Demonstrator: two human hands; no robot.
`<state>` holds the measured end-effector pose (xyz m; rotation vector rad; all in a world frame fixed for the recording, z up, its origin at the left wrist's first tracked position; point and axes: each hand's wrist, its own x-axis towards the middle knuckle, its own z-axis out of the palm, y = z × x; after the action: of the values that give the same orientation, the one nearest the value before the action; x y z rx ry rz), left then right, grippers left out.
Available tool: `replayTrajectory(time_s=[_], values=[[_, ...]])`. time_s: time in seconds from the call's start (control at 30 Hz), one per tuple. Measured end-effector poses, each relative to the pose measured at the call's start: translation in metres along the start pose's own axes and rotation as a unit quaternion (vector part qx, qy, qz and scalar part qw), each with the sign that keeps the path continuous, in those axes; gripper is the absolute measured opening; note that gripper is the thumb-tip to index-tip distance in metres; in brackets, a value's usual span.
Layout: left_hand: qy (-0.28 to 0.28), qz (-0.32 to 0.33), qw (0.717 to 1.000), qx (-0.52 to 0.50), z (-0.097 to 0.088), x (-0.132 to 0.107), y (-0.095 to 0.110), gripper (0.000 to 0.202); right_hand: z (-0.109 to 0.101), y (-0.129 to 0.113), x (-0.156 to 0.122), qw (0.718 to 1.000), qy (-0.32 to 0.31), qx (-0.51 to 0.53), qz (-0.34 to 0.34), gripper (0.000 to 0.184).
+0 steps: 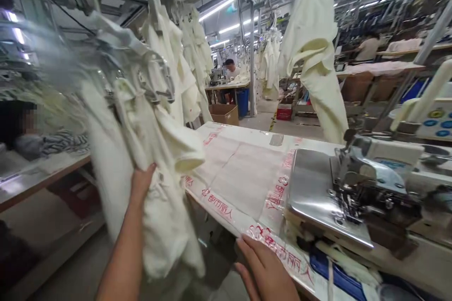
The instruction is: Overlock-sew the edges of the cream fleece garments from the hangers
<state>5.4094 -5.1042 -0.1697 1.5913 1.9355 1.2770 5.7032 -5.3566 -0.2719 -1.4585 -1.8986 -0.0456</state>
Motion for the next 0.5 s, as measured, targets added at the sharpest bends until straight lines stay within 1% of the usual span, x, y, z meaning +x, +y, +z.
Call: replayTrajectory(time_s=[0.03, 0.07, 0.1, 0.13, 0.17, 0.23, 0.27, 0.3, 0.33, 0.37, 0.4, 0.43, 0.47, 0.5], values=[[-0.008, -0.015, 1.0, -0.005, -0.001, 0.002, -0.005, 0.027, 0.008, -0.003, 0.007, 0.997, -0.045, 0.052, 0.026, 0.031], [-0.018, -0.026, 0.999, -0.014, -0.003, 0.002, -0.008, 0.026, 0.018, -0.006, 0.014, 0.988, -0.09, 0.108, 0.062, 0.029], [-0.029, -0.032, 0.999, -0.025, -0.005, 0.002, -0.009, 0.025, 0.031, -0.008, 0.02, 0.973, -0.13, 0.16, 0.105, 0.03], [-0.039, -0.034, 0.998, -0.037, -0.007, 0.0, -0.009, 0.026, 0.048, -0.009, 0.025, 0.953, -0.156, 0.208, 0.154, 0.034], [-0.046, -0.034, 0.997, -0.049, -0.009, -0.003, -0.008, 0.026, 0.066, -0.01, 0.028, 0.932, -0.17, 0.248, 0.203, 0.045], [-0.051, -0.029, 0.996, -0.066, -0.012, -0.011, -0.006, 0.028, 0.108, -0.015, 0.031, 0.892, -0.172, 0.308, 0.282, 0.078], [-0.05, -0.026, 0.996, -0.072, -0.013, -0.015, -0.005, 0.028, 0.129, -0.019, 0.03, 0.879, -0.171, 0.325, 0.305, 0.087], [-0.046, -0.023, 0.996, -0.075, -0.013, -0.019, -0.004, 0.028, 0.149, -0.026, 0.029, 0.868, -0.168, 0.339, 0.322, 0.09], [-0.04, -0.022, 0.996, -0.075, -0.014, -0.023, -0.004, 0.029, 0.165, -0.034, 0.027, 0.86, -0.163, 0.356, 0.328, 0.088], [-0.034, -0.021, 0.997, -0.073, -0.014, -0.026, -0.004, 0.029, 0.178, -0.042, 0.025, 0.854, -0.159, 0.374, 0.324, 0.08], [-0.029, -0.02, 0.997, -0.071, -0.014, -0.03, -0.003, 0.03, 0.186, -0.051, 0.023, 0.848, -0.154, 0.399, 0.314, 0.068], [-0.027, -0.022, 0.997, -0.07, -0.015, -0.034, -0.001, 0.032, 0.189, -0.059, 0.021, 0.841, -0.15, 0.425, 0.3, 0.058], [-0.016, -0.013, 0.998, -0.067, -0.016, -0.04, 0.002, 0.036, 0.185, -0.065, 0.02, 0.834, -0.145, 0.45, 0.286, 0.052], [0.007, 0.015, 0.998, -0.058, -0.018, -0.047, 0.007, 0.045, 0.175, -0.07, 0.019, 0.828, -0.137, 0.469, 0.275, 0.051]])
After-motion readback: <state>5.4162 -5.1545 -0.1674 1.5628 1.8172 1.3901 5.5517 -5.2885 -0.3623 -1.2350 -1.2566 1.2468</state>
